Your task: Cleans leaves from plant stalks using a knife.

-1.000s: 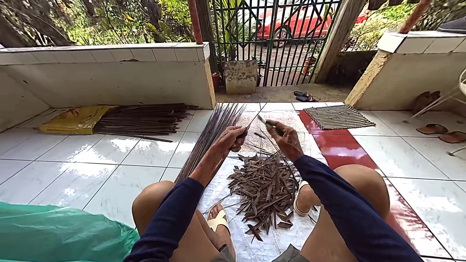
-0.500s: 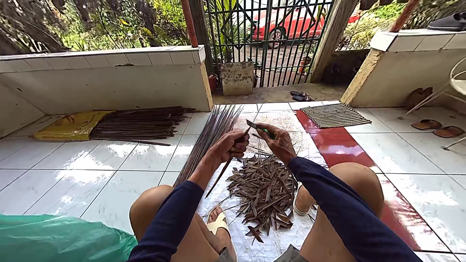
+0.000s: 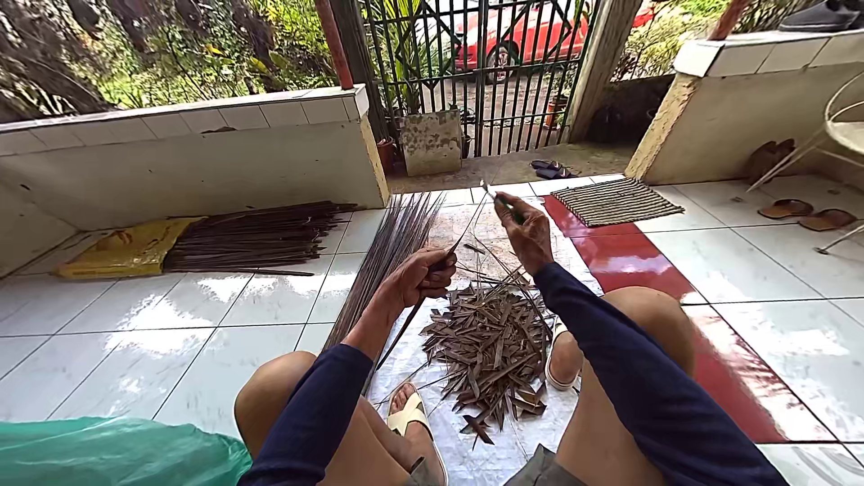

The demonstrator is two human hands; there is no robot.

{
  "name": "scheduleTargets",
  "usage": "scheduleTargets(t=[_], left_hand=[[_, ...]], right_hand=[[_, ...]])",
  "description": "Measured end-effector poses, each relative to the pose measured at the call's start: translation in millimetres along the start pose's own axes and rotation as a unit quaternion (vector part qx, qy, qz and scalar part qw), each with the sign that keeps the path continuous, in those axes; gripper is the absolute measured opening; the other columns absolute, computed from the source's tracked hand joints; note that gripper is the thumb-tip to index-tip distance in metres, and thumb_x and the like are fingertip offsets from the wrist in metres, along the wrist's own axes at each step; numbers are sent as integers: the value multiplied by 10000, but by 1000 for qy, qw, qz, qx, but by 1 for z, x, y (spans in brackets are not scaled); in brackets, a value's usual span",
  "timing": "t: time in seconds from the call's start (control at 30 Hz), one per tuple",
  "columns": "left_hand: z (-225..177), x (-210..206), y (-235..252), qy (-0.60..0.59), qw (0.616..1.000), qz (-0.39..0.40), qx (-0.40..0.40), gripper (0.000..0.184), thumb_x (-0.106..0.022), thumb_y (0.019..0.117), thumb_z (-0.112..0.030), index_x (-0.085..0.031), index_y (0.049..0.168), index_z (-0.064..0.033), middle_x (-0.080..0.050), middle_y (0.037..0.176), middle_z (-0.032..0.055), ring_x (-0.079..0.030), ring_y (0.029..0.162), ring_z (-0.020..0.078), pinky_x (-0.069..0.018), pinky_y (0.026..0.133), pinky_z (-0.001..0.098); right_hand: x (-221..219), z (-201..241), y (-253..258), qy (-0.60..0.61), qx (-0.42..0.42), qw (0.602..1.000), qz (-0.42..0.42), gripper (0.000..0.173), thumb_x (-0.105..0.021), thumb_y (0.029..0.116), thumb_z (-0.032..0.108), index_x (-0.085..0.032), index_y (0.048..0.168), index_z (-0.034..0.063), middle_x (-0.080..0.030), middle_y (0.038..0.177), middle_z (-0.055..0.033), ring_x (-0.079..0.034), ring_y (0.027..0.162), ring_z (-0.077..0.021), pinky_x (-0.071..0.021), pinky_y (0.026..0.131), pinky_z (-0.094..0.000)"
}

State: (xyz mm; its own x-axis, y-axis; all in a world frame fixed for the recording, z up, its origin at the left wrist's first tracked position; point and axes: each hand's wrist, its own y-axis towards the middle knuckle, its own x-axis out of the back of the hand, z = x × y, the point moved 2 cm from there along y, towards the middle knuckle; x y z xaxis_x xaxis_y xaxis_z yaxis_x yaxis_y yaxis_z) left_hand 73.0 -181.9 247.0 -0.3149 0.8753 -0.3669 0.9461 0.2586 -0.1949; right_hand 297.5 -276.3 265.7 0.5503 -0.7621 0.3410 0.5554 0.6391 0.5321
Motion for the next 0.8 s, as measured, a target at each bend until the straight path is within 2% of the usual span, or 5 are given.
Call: scheduleTargets(t=[0.2, 0.33, 0.43, 0.6, 0.8], left_hand=[[-1, 3, 6, 41, 991, -96, -78, 357, -380, 1129, -325, -571, 933, -96, -427, 625, -27, -372, 445, 59, -352, 413, 180], [-1, -1, 12, 76, 983, -131, -107, 299, -431, 1120, -302, -592, 1054, -58, -512, 683, 26, -470, 483, 96, -457, 464, 221], [3, -9, 17, 104, 978, -129, -124, 285, -472, 1110, -279, -617, 1076, -36, -539, 681, 45, -498, 485, 103, -473, 454, 224], [5, -19, 16, 140, 974, -132, -121, 316, -490, 1104, -289, -638, 1089, -9, -588, 716, 88, -542, 507, 127, -499, 470, 246], [7, -5, 1, 209, 967, -120, -82, 376, -431, 1123, -312, -636, 1153, 2, -723, 866, 157, -714, 673, 216, -607, 580, 318]], right_hand=[[11, 1, -3, 82, -33, 996, 22, 376, -509, 1079, 411, -682, 1312, 171, -607, 804, -31, -524, 652, -146, -462, 631, -361], [-14, 2, -26, 74, -64, 985, 141, 443, -578, 1020, 520, -706, 1152, 117, -651, 823, -52, -600, 711, -174, -515, 681, -427], [-28, 4, -39, 76, -56, 979, 182, 384, -643, 989, 506, -720, 1046, 134, -646, 769, -20, -594, 668, -147, -497, 640, -390], [-35, 5, -43, 87, -32, 985, 146, 250, -666, 1005, 351, -677, 938, 110, -579, 688, -14, -518, 575, -134, -435, 556, -347], [-15, 3, -24, 73, -47, 994, 65, 260, -656, 1008, 338, -679, 953, 85, -563, 695, -23, -510, 583, -139, -434, 566, -350]])
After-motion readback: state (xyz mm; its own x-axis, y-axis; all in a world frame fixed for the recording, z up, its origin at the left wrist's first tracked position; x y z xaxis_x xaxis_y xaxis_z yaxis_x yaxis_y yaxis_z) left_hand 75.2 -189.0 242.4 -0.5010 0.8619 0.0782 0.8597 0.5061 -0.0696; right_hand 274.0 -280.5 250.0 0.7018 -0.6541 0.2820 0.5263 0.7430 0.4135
